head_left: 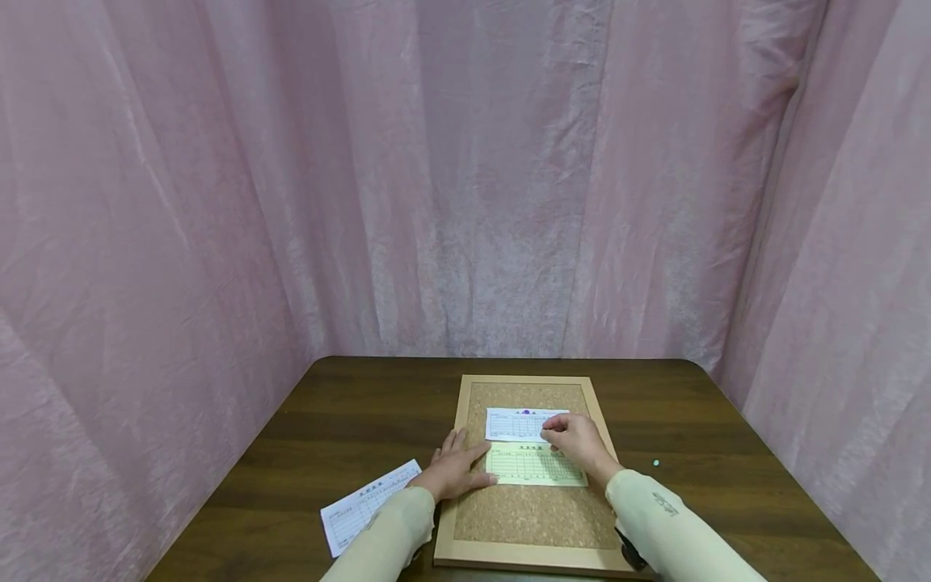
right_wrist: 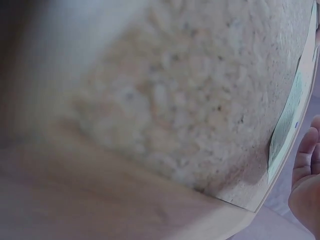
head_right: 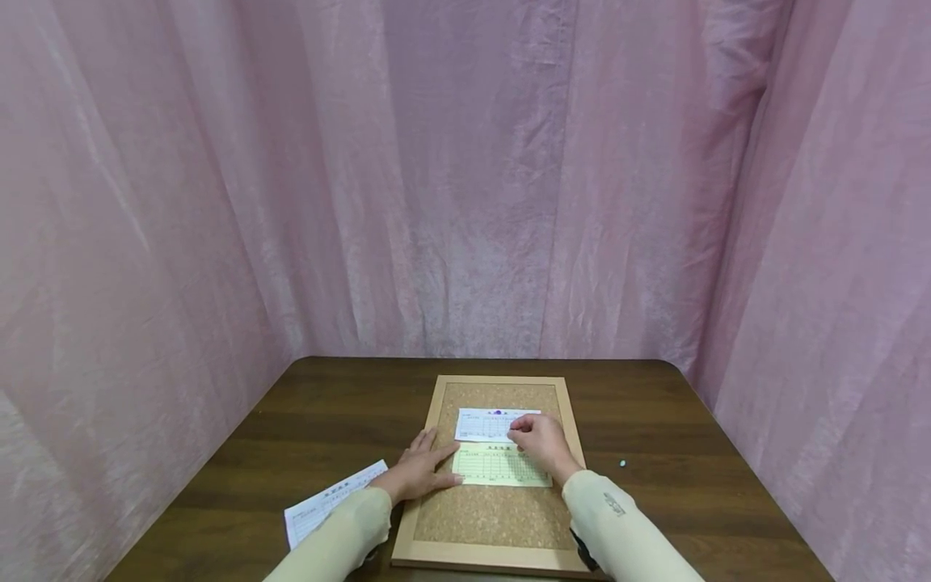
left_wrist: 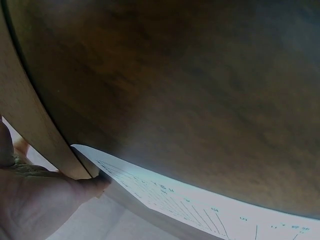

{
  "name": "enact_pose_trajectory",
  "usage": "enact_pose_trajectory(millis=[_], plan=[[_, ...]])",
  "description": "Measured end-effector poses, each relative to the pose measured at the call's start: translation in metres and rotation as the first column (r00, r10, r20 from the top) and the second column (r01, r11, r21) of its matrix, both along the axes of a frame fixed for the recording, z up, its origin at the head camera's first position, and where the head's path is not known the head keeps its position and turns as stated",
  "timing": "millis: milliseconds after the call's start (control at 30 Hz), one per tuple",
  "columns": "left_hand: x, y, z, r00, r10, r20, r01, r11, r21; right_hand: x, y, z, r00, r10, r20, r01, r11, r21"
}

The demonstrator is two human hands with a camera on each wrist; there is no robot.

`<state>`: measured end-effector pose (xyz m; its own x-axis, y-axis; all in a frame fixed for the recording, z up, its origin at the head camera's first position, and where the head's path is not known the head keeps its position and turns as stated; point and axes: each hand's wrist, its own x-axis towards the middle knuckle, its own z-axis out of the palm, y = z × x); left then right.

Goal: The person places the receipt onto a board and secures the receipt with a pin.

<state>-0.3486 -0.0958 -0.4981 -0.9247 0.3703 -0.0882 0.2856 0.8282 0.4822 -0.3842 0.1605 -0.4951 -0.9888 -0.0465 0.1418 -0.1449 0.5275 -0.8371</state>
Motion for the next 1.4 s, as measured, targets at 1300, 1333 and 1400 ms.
enact_pose_trajectory(millis=[1300, 1333, 1400], plan=[[-0.006, -0.001, -0.006, 1.0, 0.005, -0.013, -0.006, 1.0, -0.019, -0.008, -0.01, -0.007, 0.992, 0.115, 0.05, -0.12, 0.987, 0.108], [-0.006, -0.001, -0.006, 1.0, 0.005, -0.012, -0.005, 1.0, -0.019, -0.008, -0.01, -0.008, 0.992, 0.118, 0.041, -0.122, 0.985, 0.121], [-0.006, -0.001, -0.007, 1.0, 0.005, -0.01, -0.005, 1.0, -0.019, -0.008, -0.011, -0.009, 0.992, 0.122, 0.026, -0.125, 0.981, 0.148]])
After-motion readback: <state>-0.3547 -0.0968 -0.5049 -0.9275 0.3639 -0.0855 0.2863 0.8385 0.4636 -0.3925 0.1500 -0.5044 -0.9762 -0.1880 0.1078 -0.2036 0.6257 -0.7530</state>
